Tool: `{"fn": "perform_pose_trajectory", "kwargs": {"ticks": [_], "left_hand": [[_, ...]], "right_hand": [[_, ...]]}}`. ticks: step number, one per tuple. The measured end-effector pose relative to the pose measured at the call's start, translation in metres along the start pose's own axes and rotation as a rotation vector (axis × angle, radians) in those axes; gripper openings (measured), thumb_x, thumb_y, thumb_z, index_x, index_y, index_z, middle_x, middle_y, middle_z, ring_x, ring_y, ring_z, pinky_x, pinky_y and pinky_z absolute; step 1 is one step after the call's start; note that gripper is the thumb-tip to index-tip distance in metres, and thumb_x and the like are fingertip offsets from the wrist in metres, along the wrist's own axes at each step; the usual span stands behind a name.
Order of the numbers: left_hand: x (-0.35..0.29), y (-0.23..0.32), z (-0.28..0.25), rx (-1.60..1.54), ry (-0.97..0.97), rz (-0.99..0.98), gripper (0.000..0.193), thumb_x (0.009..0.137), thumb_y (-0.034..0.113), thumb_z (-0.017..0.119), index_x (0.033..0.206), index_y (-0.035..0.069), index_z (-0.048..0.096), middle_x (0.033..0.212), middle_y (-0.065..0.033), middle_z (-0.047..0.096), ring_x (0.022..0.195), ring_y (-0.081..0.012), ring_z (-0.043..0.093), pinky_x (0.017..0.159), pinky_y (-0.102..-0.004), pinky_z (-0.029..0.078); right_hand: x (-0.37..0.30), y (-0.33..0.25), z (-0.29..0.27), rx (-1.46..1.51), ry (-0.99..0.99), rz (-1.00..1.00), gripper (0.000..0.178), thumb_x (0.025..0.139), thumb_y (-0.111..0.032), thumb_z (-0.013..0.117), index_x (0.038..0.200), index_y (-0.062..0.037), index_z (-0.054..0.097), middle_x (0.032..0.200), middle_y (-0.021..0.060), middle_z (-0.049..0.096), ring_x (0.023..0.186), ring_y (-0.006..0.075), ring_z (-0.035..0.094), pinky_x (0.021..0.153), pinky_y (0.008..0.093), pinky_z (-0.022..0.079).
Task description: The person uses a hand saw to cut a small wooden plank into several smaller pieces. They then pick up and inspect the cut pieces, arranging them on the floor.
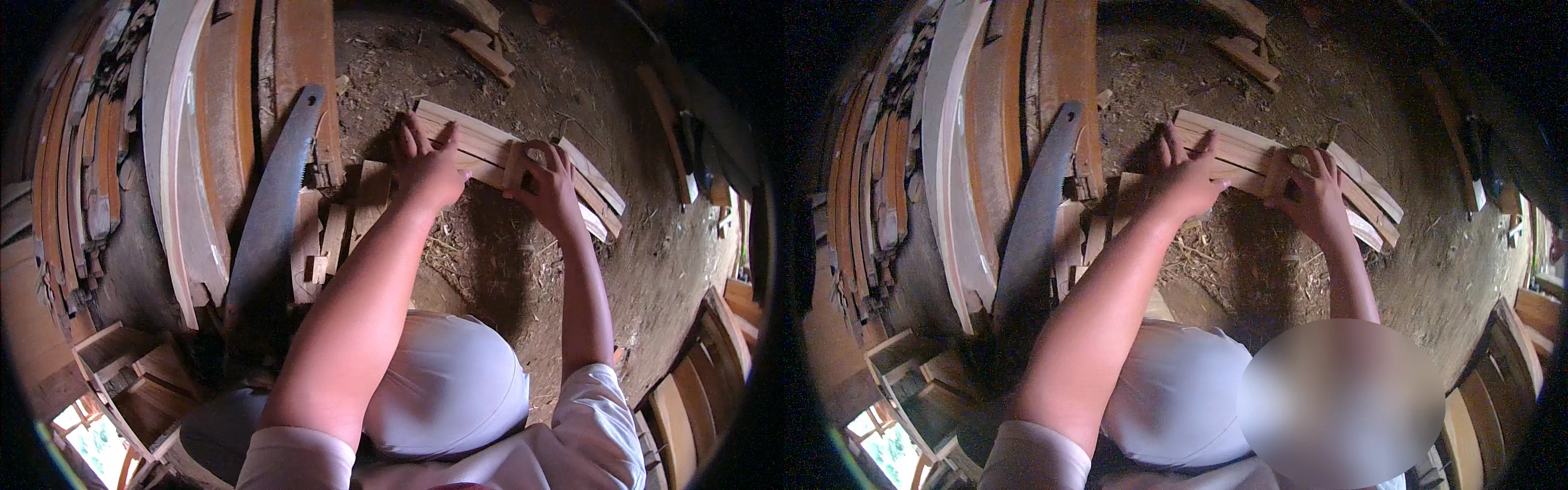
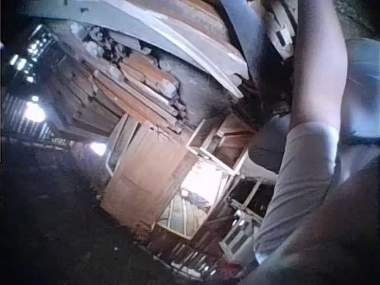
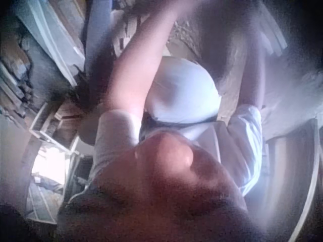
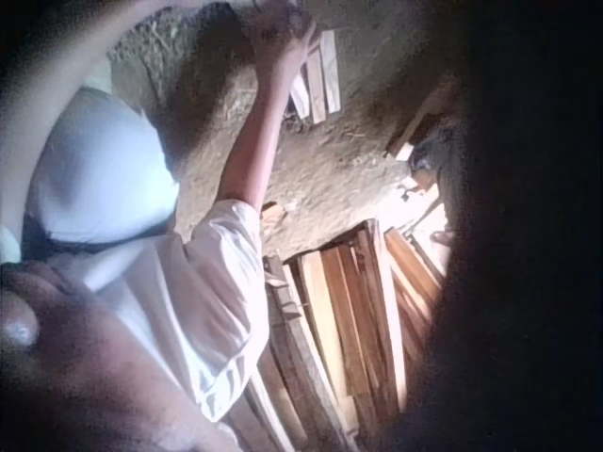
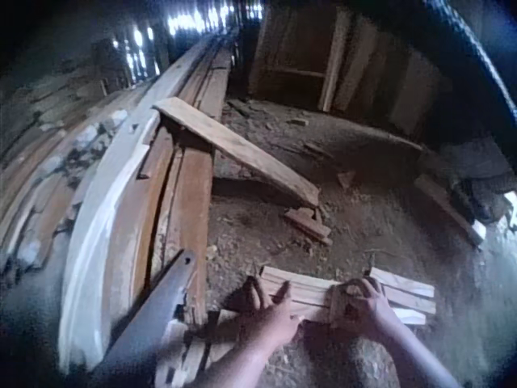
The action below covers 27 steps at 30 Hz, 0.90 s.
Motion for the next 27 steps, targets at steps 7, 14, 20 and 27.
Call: {"fn": "perform_pose_trajectory", "kwargs": {"ticks": [7,14,20,27], "left_hand": [[0.0,0.003,0.001,0.0,0.033,-0.035,0.087,0.087,0.044,0.073,0.16,0.028,0.029,0.165,-0.0309,-0.007,0.154,-0.0467,0.003,0.121,-0.0644,0.007],[-0.008,0.017,-0.04,-0.183,0.283,0.003,0.081,0.089,0.028,0.073,0.158,0.015,0.032,0.164,-0.0288,0.011,0.15,-0.0462,0.023,0.119,-0.0542,0.027],[-0.045,-0.014,-0.156,-0.951,0.446,0.004,0.028,0.094,0.019,0.069,0.115,0.001,0.069,0.09,-0.0081,0.071,0.08,-0.0164,0.066,0.075,-0.0306,0.052],[-0.221,-0.091,-0.305,-0.93,0.37,0.13,0.028,0.104,0.022,0.055,0.116,0.0,0.069,0.09,-0.0035,0.066,0.085,-0.0122,0.062,0.087,-0.0285,0.05]], "right_hand": [[-0.001,0.002,0.005,-0.09,0.024,-0.031,0.069,0.063,-0.032,0.091,0.125,-0.014,0.07,0.139,0.0112,0.054,0.131,0.0387,0.045,0.111,0.052,0.037],[-0.013,0.006,-0.033,0.094,0.169,-0.019,0.096,0.064,-0.025,0.093,0.149,-0.014,0.049,0.138,0.016,0.058,0.128,0.0377,0.051,0.109,0.0486,0.04],[-0.064,-0.012,-0.11,0.857,0.369,0.193,0.071,0.081,-0.009,0.082,0.144,-0.0009,0.051,0.141,0.0132,0.057,0.13,0.0243,0.054,0.111,0.0383,0.042],[-0.07,-0.162,-0.193,1.041,0.336,-0.134,0.072,0.078,0.0,0.083,0.142,0.0028,0.05,0.149,0.0129,0.048,0.129,0.0233,0.056,0.109,0.0393,0.046]]}}
Point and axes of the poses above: each hand's wrist, its own x-axis towards the middle knuckle, its own z-axis out of the palm, y = z × x, the point moved 5 cm from there along x, towards the middle knuckle
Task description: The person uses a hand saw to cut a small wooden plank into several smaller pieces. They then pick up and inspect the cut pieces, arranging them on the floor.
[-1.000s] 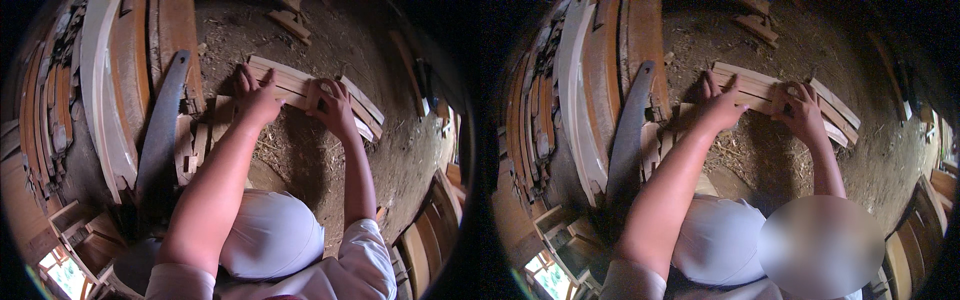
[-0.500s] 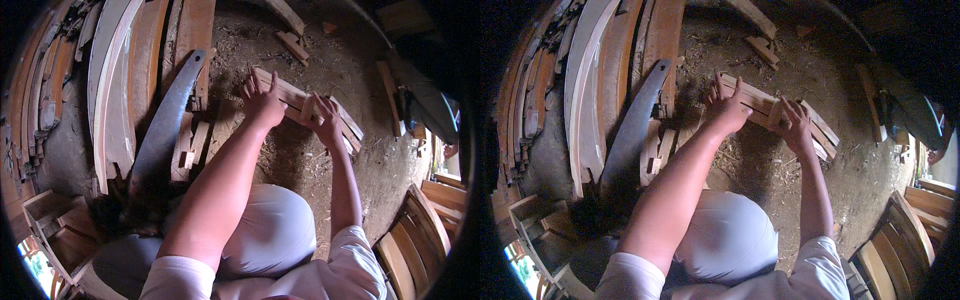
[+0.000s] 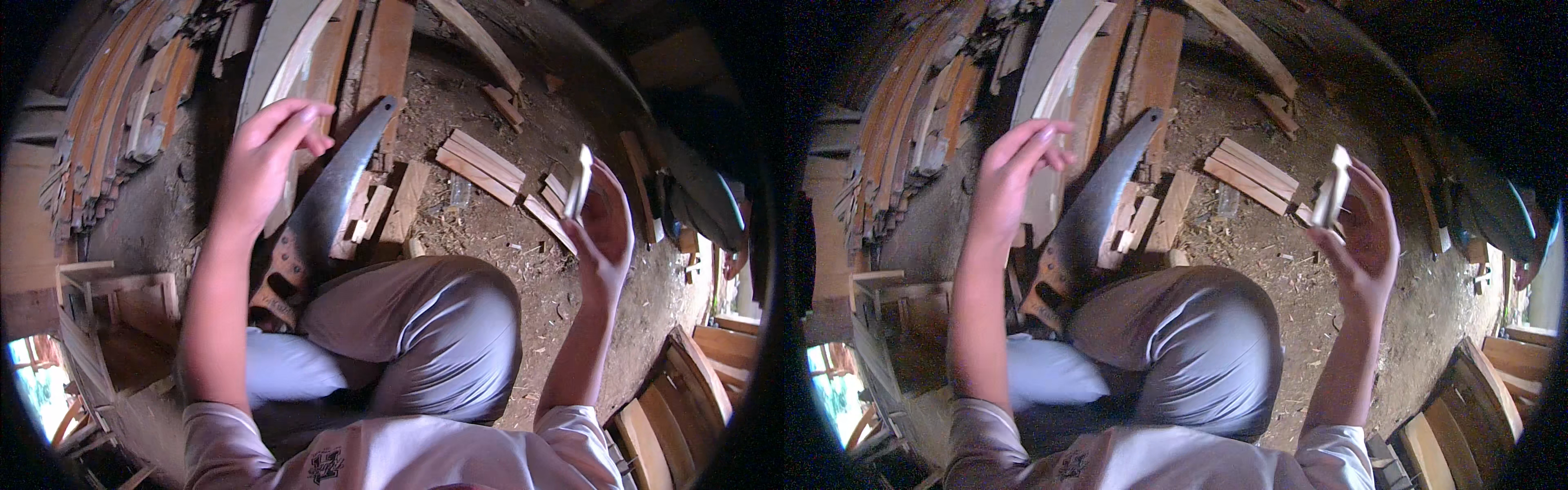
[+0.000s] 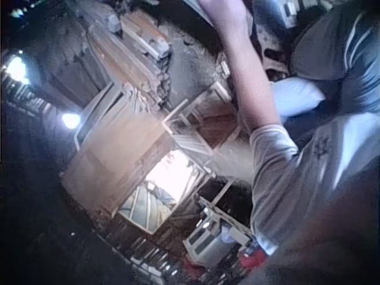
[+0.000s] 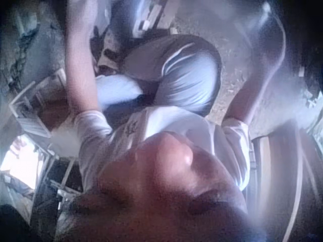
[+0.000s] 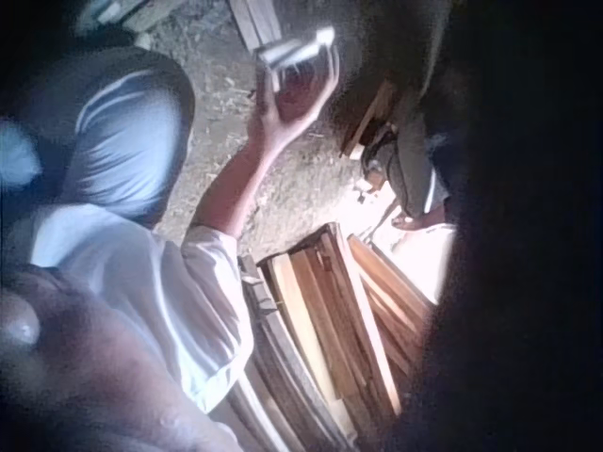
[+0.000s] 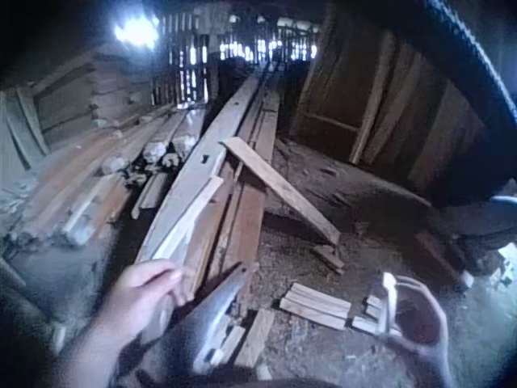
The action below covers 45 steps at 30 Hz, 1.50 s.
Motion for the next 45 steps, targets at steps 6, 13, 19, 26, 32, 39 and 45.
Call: {"fn": "perform_pose_trajectory", "kwargs": {"ticks": [6,13,19,26,32,39,45], "left_hand": [[-0.08,0.013,-0.057,0.421,0.13,0.278,0.062,0.086,-0.002,0.066,0.145,0.004,0.048,0.146,-0.0119,0.053,0.139,-0.025,0.047,0.112,-0.0404,0.038],[-0.093,0.001,-0.083,0.545,0.069,0.468,0.051,0.088,-0.003,0.058,0.139,0.003,0.058,0.141,-0.0184,0.057,0.131,-0.0355,0.055,0.111,-0.0418,0.044],[-0.102,-0.023,-0.11,0.582,0.065,0.426,0.034,0.094,0.003,0.057,0.126,-0.006,0.062,0.14,-0.0175,0.059,0.127,-0.0351,0.058,0.109,-0.0418,0.046],[-0.106,-0.023,-0.118,0.818,0.074,0.262,0.041,0.09,0.001,0.061,0.131,0.009,0.064,0.109,-0.0196,0.07,0.094,-0.039,0.068,0.084,-0.0443,0.055],[-0.105,0.002,-0.129,0.748,0.112,0.412,0.046,0.089,0.0,0.062,0.134,0.01,0.064,0.108,-0.0199,0.071,0.094,-0.0353,0.071,0.085,-0.0405,0.055],[-0.124,-0.005,-0.22,0.371,0.449,0.107,0.029,0.105,0.024,0.055,0.114,0.0,0.069,0.078,0.0001,0.059,0.067,-0.0087,0.053,0.065,-0.0267,0.046],[-0.128,-0.05,-0.258,0.422,0.622,-0.201,0.038,0.102,0.037,0.059,0.111,0.001,0.063,0.082,-0.0013,0.056,0.071,-0.0124,0.054,0.069,-0.0291,0.047]], "right_hand": [[0.031,-0.059,0.183,0.265,-0.593,0.26,0.07,0.077,0.001,0.084,0.139,0.0044,0.051,0.115,0.0153,0.068,0.106,0.0203,0.066,0.095,0.0338,0.053],[0.031,-0.038,0.338,0.536,-1.093,0.558,0.072,0.08,-0.007,0.077,0.143,0.0073,0.046,0.132,0.0188,0.062,0.12,0.024,0.061,0.105,0.038,0.045],[0.014,-0.021,0.36,0.54,-0.93,0.644,0.057,0.088,-0.026,0.078,0.131,0.0046,0.057,0.112,0.0092,0.067,0.103,0.0169,0.063,0.09,0.0308,0.05],[0.002,-0.006,0.359,0.607,-1.007,0.812,0.026,0.095,-0.029,0.068,0.095,-0.0025,0.067,0.081,0.0029,0.062,0.073,0.0129,0.058,0.066,0.027,0.046],[0.0,-0.027,0.367,0.858,-0.927,0.703,0.028,0.1,-0.027,0.055,0.091,-0.003,0.066,0.078,0.004,0.062,0.068,0.0137,0.052,0.066,0.0273,0.04],[0.021,0.009,0.34,0.658,-0.562,0.649,0.027,0.102,-0.025,0.054,0.1,-0.0008,0.066,0.085,0.0068,0.064,0.074,0.0158,0.059,0.07,0.0301,0.047],[0.022,0.041,0.328,0.372,-0.405,0.768,0.02,0.099,-0.017,0.059,0.106,0.0009,0.066,0.094,0.0074,0.068,0.082,0.0161,0.063,0.075,0.0288,0.051]]}}
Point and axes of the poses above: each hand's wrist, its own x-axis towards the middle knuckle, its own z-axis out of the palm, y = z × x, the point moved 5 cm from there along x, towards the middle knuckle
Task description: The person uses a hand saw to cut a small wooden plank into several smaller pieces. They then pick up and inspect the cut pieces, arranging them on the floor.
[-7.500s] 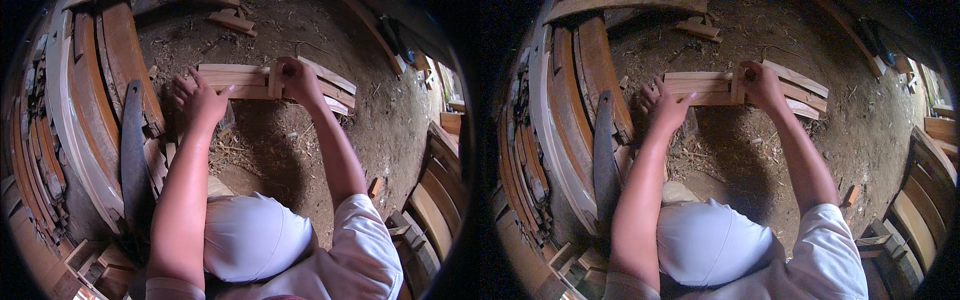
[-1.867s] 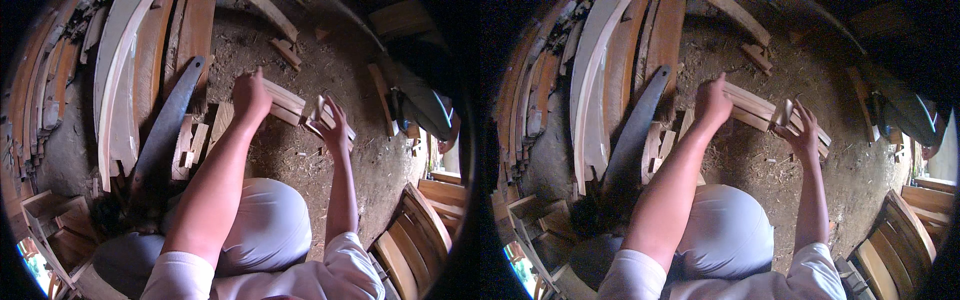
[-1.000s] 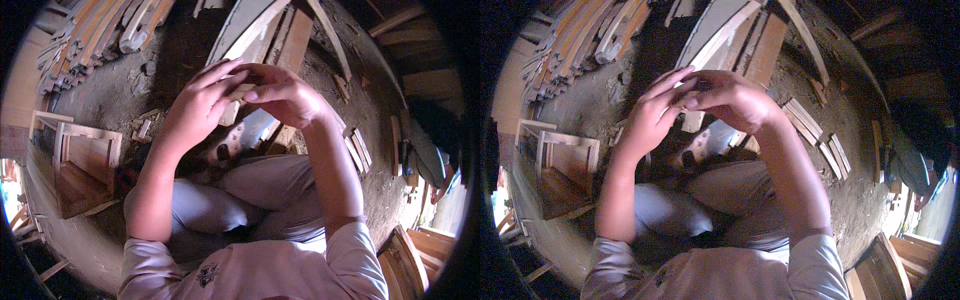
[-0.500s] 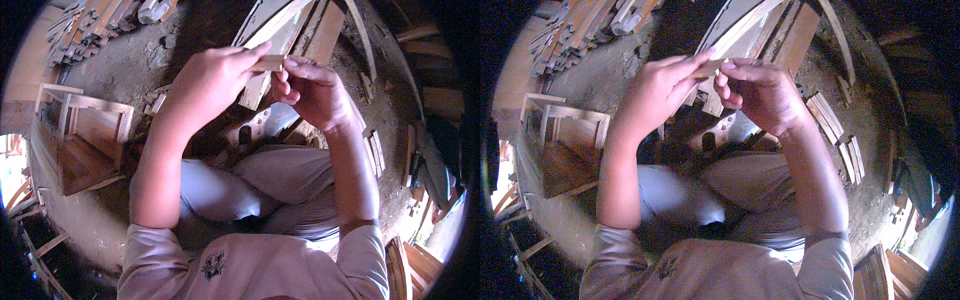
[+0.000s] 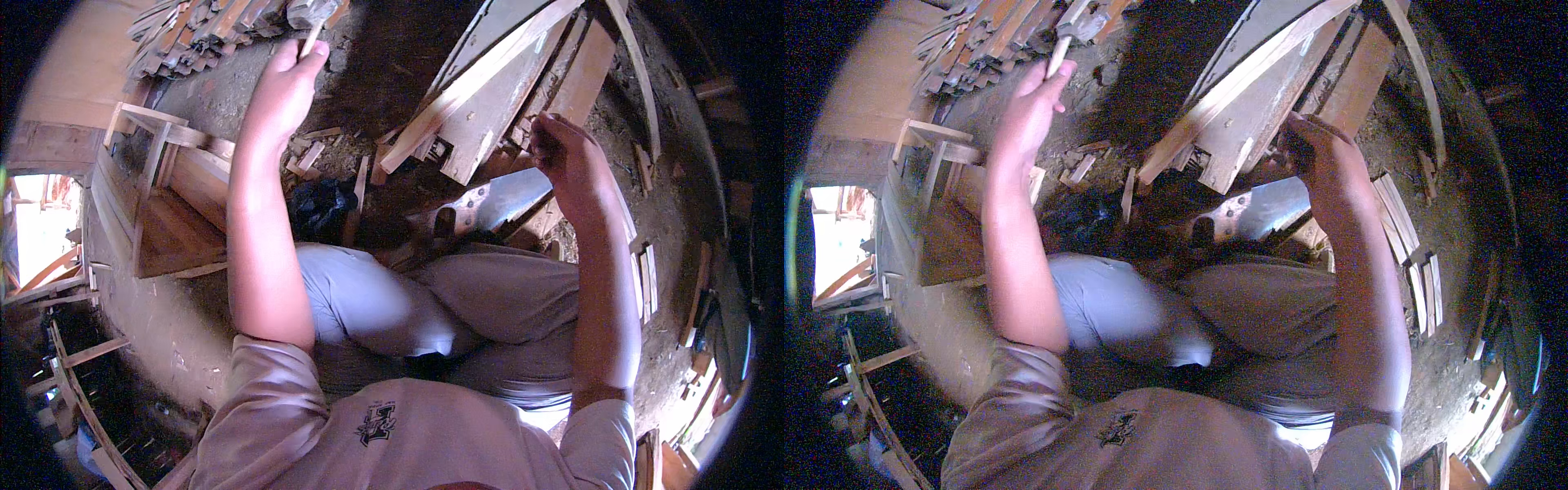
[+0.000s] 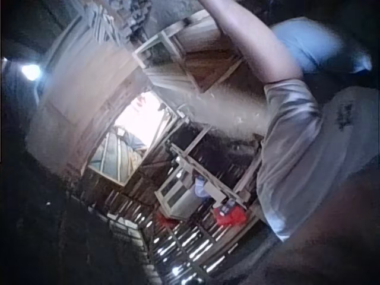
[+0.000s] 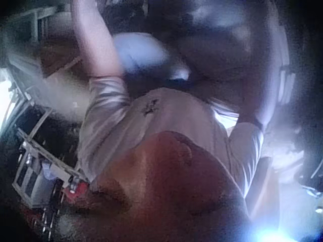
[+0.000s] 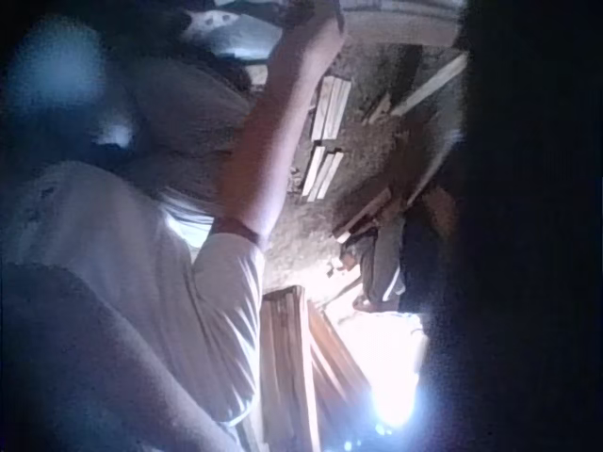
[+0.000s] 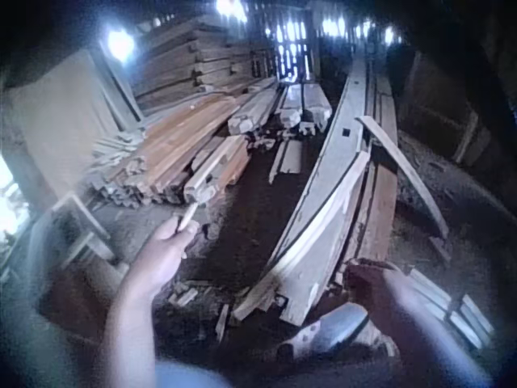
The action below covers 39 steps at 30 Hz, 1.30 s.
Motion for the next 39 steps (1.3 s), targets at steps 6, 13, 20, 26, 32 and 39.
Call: {"fn": "perform_pose_trajectory", "kwargs": {"ticks": [6,13,20,26,32,39], "left_hand": [[0.005,-0.036,0.01,0.09,-0.053,-0.194,0.041,0.101,0.034,0.06,0.117,-0.003,0.053,0.095,-0.0082,0.062,0.076,-0.016,0.058,0.072,-0.0329,0.048],[-0.005,-0.046,0.073,0.45,-0.243,-0.121,0.072,0.089,0.036,0.074,0.129,-0.01,0.035,0.134,-0.04,0.05,0.126,-0.0501,0.053,0.107,-0.0501,0.044],[-0.019,-0.025,0.157,0.418,-0.212,0.215,0.053,0.083,0.021,0.079,0.112,-0.003,0.043,0.11,-0.0312,0.06,0.107,-0.0483,0.061,0.09,-0.0518,0.049],[-0.021,-0.027,0.173,0.355,-0.109,0.304,0.039,0.091,0.021,0.068,0.11,-0.003,0.044,0.1,-0.028,0.061,0.098,-0.0495,0.061,0.085,-0.0528,0.049],[-0.013,-0.032,0.154,0.416,-0.13,0.226,0.029,0.097,0.008,0.057,0.114,-0.003,0.036,0.109,-0.0369,0.059,0.107,-0.0558,0.059,0.087,-0.0586,0.046],[-0.015,-0.031,0.088,0.352,-0.212,0.291,0.043,0.09,0.003,0.066,0.12,-0.001,0.036,0.113,-0.0292,0.06,0.11,-0.0473,0.061,0.091,-0.0504,0.05]], "right_hand": [[0.003,0.006,0.009,-0.054,-0.024,-0.009,0.023,0.097,-0.016,0.061,0.11,0.0027,0.068,0.096,0.0087,0.069,0.084,0.0169,0.064,0.076,0.0282,0.05],[0.002,0.011,0.015,-0.16,-0.072,-0.005,0.021,0.097,-0.017,0.061,0.104,0.0023,0.067,0.085,0.0062,0.066,0.075,0.0134,0.061,0.069,0.0256,0.047],[0.003,0.013,0.011,-0.275,-0.098,-0.058,0.027,0.096,-0.023,0.064,0.096,0.0026,0.072,0.08,0.0076,0.071,0.071,0.0141,0.061,0.067,0.0297,0.048],[-0.002,0.005,0.012,-0.277,-0.094,-0.062,0.027,0.096,-0.022,0.064,0.098,0.0038,0.07,0.08,0.0081,0.071,0.07,0.0141,0.061,0.068,0.0311,0.05],[0.008,0.002,0.002,-0.27,-0.013,-0.06,0.023,0.097,-0.023,0.064,0.1,-0.0004,0.068,0.081,0.0025,0.067,0.072,0.0105,0.057,0.069,0.026,0.047],[0.041,-0.015,-0.052,0.074,0.274,-0.094,0.039,0.098,-0.036,0.068,0.113,0.0001,0.063,0.102,0.0078,0.065,0.091,0.0183,0.062,0.08,0.0323,0.049]]}}
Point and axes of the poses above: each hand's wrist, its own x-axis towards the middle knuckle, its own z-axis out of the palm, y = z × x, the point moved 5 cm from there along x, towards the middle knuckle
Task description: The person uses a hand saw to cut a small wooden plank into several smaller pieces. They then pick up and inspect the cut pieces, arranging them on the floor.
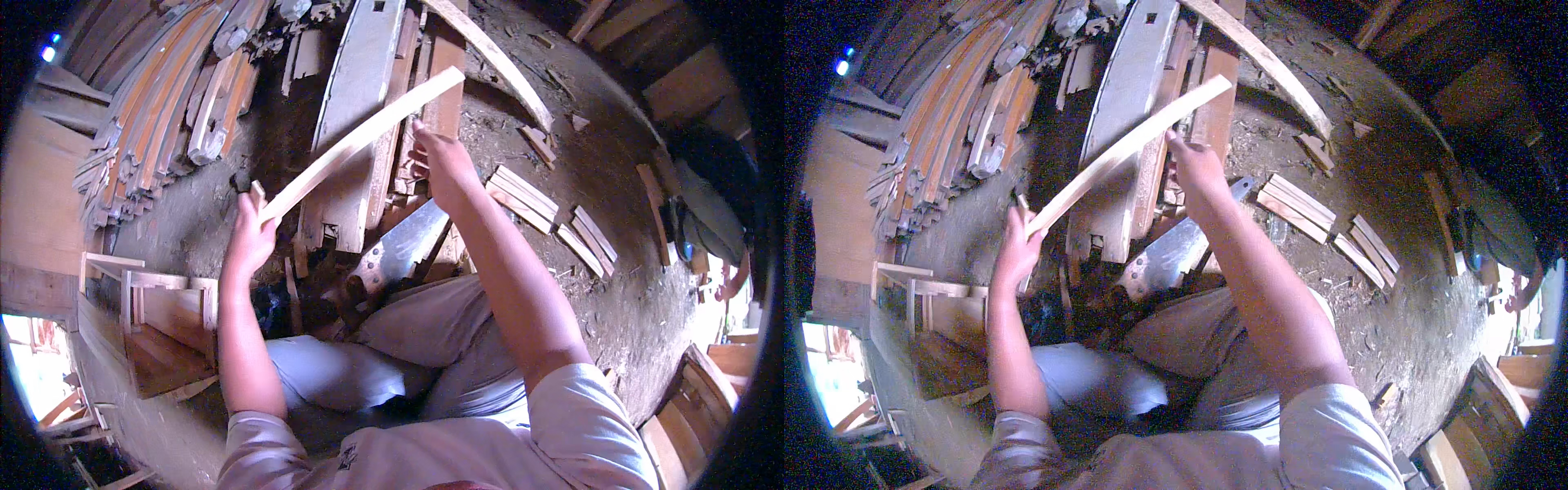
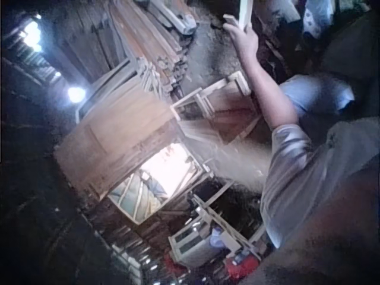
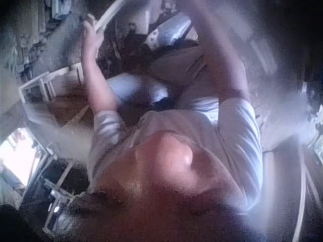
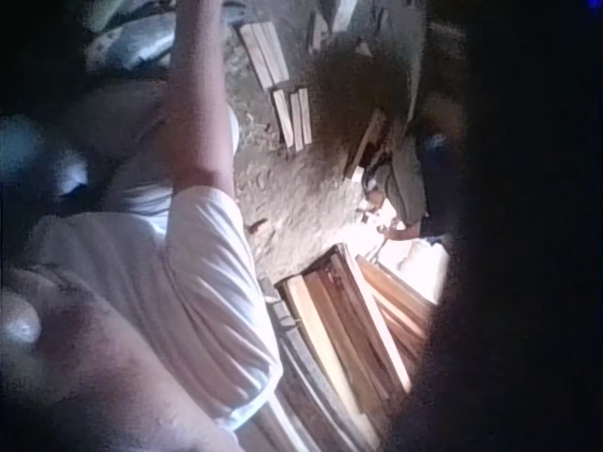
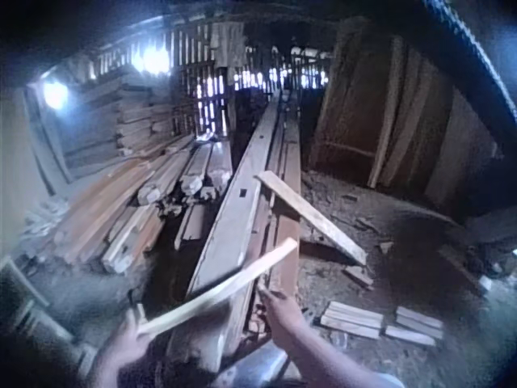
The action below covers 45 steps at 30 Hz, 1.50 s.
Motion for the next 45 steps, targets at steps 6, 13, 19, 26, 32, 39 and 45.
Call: {"fn": "perform_pose_trajectory", "kwargs": {"ticks": [6,13,19,26,32,39,45], "left_hand": [[-0.006,-0.009,-0.03,-0.246,-0.114,-0.186,0.039,0.082,-0.005,0.073,0.111,0.004,0.048,0.101,-0.0063,0.058,0.095,-0.0178,0.061,0.087,-0.0358,0.051],[-0.002,-0.01,-0.031,-0.314,-0.14,-0.118,0.043,0.078,-0.007,0.074,0.11,0.006,0.048,0.1,-0.0041,0.054,0.097,-0.0171,0.055,0.093,-0.0331,0.046],[0.0,-0.004,-0.025,-0.267,-0.195,-0.156,0.041,0.079,-0.005,0.075,0.108,0.005,0.048,0.099,-0.0046,0.054,0.095,-0.0174,0.056,0.091,-0.0343,0.046],[0.002,-0.011,-0.013,-0.288,-0.191,-0.169,0.041,0.08,-0.003,0.075,0.109,0.005,0.047,0.099,-0.0058,0.054,0.095,-0.0182,0.056,0.091,-0.0342,0.047],[0.003,-0.027,-0.009,-0.183,-0.271,-0.196,0.042,0.082,0.0,0.076,0.112,0.003,0.047,0.107,-0.009,0.057,0.101,-0.0207,0.058,0.093,-0.036,0.047],[0.009,-0.02,0.003,0.19,-0.321,-0.101,0.076,0.089,0.011,0.061,0.155,0.002,0.026,0.145,-0.0308,0.04,0.139,-0.0457,0.04,0.115,-0.0439,0.034],[0.009,0.038,-0.019,0.033,-0.06,-0.043,0.042,0.101,0.028,0.055,0.123,-0.004,0.039,0.12,-0.0339,0.054,0.119,-0.0492,0.054,0.1,-0.0517,0.045]], "right_hand": [[0.003,-0.024,-0.037,0.176,0.409,0.149,0.032,0.095,-0.023,0.072,0.113,-0.0002,0.058,0.099,0.0117,0.063,0.095,0.0251,0.063,0.085,0.0404,0.051],[0.03,-0.063,-0.08,0.616,-0.162,-0.344,0.039,0.094,-0.008,0.046,0.132,-0.0024,0.049,0.121,0.0149,0.062,0.112,0.0304,0.064,0.098,0.046,0.05],[-0.013,-0.091,-0.07,0.766,-0.379,-0.36,0.039,0.093,-0.009,0.05,0.131,-0.0014,0.047,0.118,0.0193,0.063,0.122,0.0385,0.062,0.1,0.0501,0.051],[-0.021,-0.09,-0.068,0.651,-0.192,-0.395,0.034,0.099,0.0,0.052,0.13,-0.0009,0.038,0.105,0.0164,0.063,0.105,0.0328,0.068,0.095,0.0501,0.056],[-0.021,-0.084,-0.057,0.62,-0.101,-0.383,0.034,0.1,-0.002,0.054,0.13,0.0004,0.037,0.103,0.0159,0.062,0.1,0.0325,0.069,0.091,0.0474,0.058],[-0.027,-0.059,-0.035,0.444,-0.133,-0.196,0.041,0.11,-0.035,0.032,0.121,-0.0042,0.056,0.12,0.0159,0.068,0.119,0.0341,0.062,0.098,0.0521,0.05],[-0.039,-0.044,0.0,0.573,-0.255,-0.17,0.037,0.109,-0.031,0.032,0.118,-0.0037,0.055,0.121,0.0213,0.066,0.122,0.0344,0.061,0.103,0.0537,0.048]]}}
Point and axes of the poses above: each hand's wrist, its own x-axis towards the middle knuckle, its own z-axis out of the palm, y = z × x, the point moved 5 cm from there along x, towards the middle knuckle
